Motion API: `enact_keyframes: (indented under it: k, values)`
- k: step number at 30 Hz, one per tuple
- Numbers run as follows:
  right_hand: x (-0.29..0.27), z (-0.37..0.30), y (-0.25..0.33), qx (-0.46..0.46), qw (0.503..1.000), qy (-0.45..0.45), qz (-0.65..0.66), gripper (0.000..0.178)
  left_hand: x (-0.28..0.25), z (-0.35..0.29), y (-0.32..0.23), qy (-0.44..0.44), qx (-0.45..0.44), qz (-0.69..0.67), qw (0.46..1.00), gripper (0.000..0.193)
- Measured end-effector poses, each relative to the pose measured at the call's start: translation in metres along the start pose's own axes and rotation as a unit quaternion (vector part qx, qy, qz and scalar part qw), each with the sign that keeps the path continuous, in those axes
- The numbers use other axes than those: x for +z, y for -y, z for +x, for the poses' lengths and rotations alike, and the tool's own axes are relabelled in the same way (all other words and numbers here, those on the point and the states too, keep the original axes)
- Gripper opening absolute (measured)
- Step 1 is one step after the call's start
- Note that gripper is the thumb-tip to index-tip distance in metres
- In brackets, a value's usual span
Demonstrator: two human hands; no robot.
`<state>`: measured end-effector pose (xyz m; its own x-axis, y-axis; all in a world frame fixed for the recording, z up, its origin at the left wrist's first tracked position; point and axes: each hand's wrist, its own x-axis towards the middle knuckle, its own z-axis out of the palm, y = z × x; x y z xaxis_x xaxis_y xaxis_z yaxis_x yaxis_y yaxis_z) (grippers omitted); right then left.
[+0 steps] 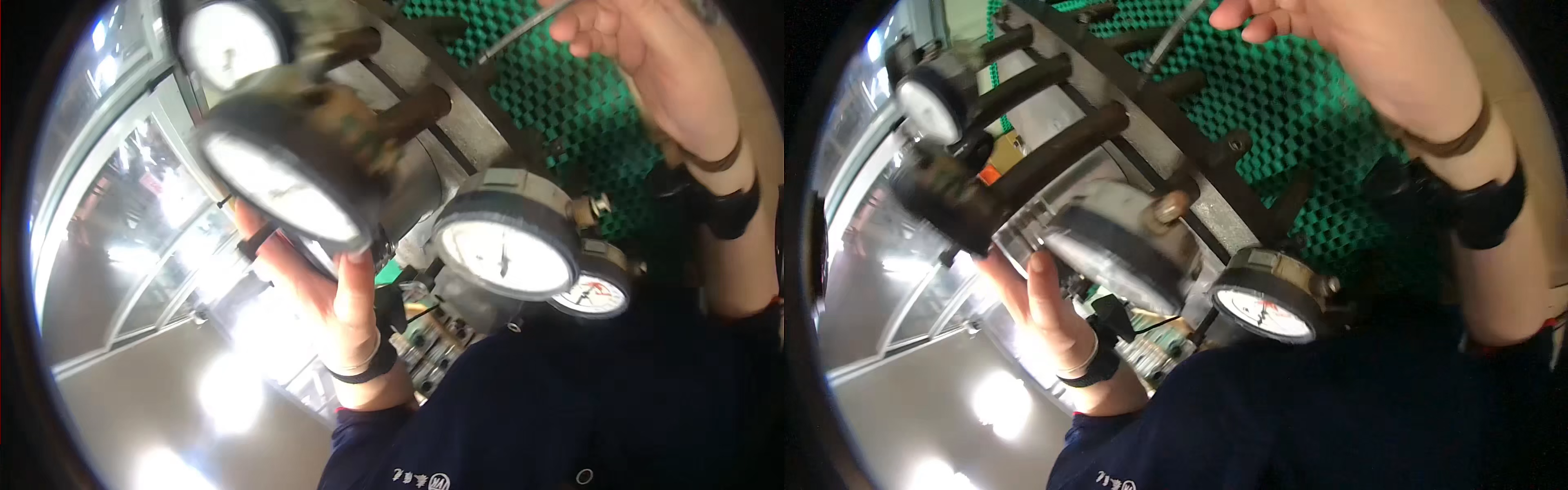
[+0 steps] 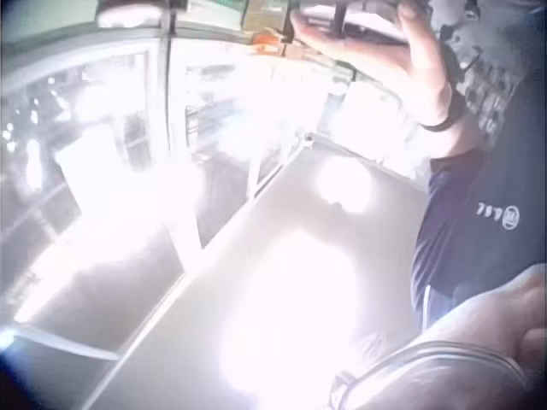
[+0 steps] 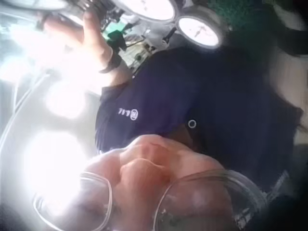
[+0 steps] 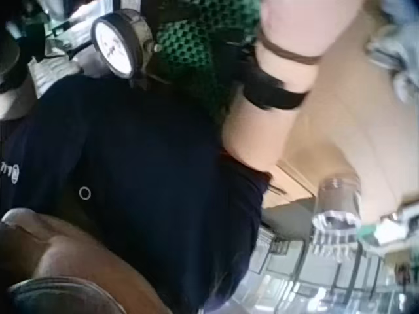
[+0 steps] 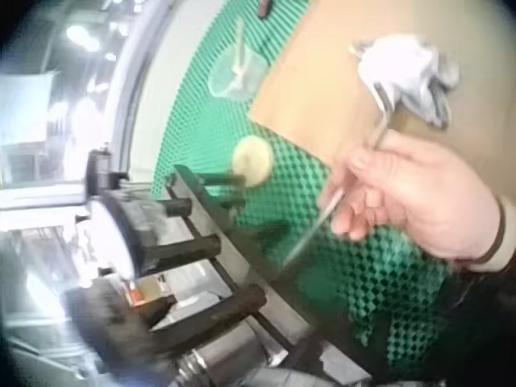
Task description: Inspecting metal pistons using a measurement fixture and dial gauges.
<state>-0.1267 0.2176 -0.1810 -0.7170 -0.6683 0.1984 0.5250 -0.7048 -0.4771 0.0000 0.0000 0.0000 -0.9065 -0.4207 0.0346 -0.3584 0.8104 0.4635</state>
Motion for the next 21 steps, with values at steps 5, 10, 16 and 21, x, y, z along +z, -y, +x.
enact_keyframes:
  k: [5,10,16,21]
  values:
    - [-0.024,-0.006,0.044,-0.158,0.891,-0.271,-0.328,0.028,0.024,0.006,0.004,0.020,0.120,0.067,0.990,0.088]
    - [0.035,0.014,0.065,0.066,0.789,-0.297,-0.534,0.029,-0.008,0.040,-0.014,-0.058,0.243,0.158,0.955,0.080]
    - [0.032,-0.007,-0.003,0.088,0.873,-0.210,-0.430,0.031,-0.009,0.002,-0.005,-0.063,0.194,0.188,0.961,0.077]
    - [0.040,0.009,-0.007,0.172,0.904,-0.189,-0.343,0.033,-0.013,0.001,-0.009,-0.079,0.172,0.191,0.963,0.078]
